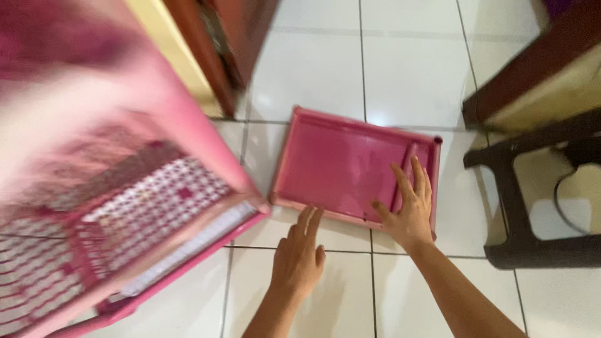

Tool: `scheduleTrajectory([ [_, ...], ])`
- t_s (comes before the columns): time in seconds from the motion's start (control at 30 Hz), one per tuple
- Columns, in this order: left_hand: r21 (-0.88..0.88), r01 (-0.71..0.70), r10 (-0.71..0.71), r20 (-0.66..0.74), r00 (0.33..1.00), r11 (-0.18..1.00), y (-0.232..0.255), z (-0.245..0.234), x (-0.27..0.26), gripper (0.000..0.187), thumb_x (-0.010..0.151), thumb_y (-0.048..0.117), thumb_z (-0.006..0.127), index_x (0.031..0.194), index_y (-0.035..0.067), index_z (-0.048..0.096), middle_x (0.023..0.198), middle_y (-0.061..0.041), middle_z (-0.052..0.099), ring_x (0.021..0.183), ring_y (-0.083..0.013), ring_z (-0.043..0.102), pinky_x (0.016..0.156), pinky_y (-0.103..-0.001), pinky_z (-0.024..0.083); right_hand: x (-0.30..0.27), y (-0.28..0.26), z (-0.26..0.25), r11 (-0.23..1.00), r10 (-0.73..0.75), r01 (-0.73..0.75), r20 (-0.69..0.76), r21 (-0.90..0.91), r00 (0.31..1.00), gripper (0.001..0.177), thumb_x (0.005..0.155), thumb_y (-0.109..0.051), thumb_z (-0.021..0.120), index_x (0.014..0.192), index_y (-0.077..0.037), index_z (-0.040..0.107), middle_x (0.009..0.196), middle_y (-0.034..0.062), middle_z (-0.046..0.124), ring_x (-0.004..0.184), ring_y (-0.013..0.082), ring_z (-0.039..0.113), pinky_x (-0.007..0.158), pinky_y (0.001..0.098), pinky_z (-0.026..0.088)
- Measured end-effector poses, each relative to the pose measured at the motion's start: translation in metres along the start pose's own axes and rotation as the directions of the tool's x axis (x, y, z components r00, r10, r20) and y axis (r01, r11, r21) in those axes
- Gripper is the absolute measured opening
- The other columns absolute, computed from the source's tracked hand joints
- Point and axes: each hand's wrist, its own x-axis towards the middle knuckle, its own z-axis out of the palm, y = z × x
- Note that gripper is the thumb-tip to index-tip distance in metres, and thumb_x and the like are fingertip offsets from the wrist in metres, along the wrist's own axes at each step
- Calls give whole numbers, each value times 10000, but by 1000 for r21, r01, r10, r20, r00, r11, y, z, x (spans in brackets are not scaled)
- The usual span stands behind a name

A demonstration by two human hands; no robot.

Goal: The person disassembles a pink plastic storage rack by hand. They remove the top tray, then detach the vertical support poles and the upper basket section, placing the components on the floor.

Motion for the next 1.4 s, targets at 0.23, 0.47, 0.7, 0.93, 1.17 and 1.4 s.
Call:
scheduleTrajectory([
  [0.23, 36, 11, -3, -209, 978, 999, 5, -121, -91, 886, 900, 283, 751, 1654, 136, 310, 1627, -163, 404, 1254, -368, 567, 885, -523, 523, -24, -196, -92, 916, -250, 338, -351, 217, 902, 547, 976, -218, 758, 1461, -74, 549, 1641, 219, 364, 1552, 419, 307, 1272, 551, 319],
  [0.47, -41, -10, -14, -543, 839, 999, -32, -238, -187, 582, 916, 196, 718, 1447, 70, 515, 1419, -141, 569, 1157, -321, 646, 838, -478, 553, -58, -389, -128, 712, -506, 654, -460, 254, 730, 420, 891, -116, 750, 1286, -108, 607, 1383, 119, 559, 1385, 302, 487, 1217, 455, 391],
  [0.7, -122, 21, -104, -726, 680, 992, -76, -290, -282, 384, 884, 164, 764, 1224, 76, 609, 1133, -113, 678, 954, -310, 701, 755, -451, 580, -135, -533, -117, 485, -761, 691, -132, 536, 636, 608, 836, -160, 809, 1391, -66, 579, 1458, 132, 584, 1411, 350, 510, 1198, 519, 379],
  [0.93, -390, 168, -425, -838, 343, 905, -105, -308, -351, 311, 846, 228, 812, 1084, 148, 629, 946, -21, 733, 797, -256, 744, 665, -401, 587, -201, -607, -94, 406, -815, 604, -27, 686, 578, 756, 848, -219, 845, 1507, -91, 497, 1553, 155, 528, 1497, 371, 465, 1240, 519, 366],
  [1.17, -708, 202, -731, -615, 296, 677, -139, -360, -368, 708, 802, 339, 816, 1392, 150, 472, 1304, -55, 594, 1066, -270, 636, 827, -462, 549, -242, -664, -47, 358, -763, 309, 85, 881, 641, 805, 891, -221, 809, 1554, -51, 386, 1454, 173, 587, 1438, 310, 526, 1209, 471, 401],
  [1.4, -892, 275, -831, -170, 529, 358, -164, -390, -357, 644, 897, 409, 675, 1509, 300, 507, 1413, 2, 686, 1282, -211, 656, 988, -412, 540, -252, -702, -26, 481, -602, 262, 97, 837, 793, 631, 851, -196, 858, 1328, -46, 473, 1136, 111, 599, 1048, 219, 602, 964, 407, 521],
])
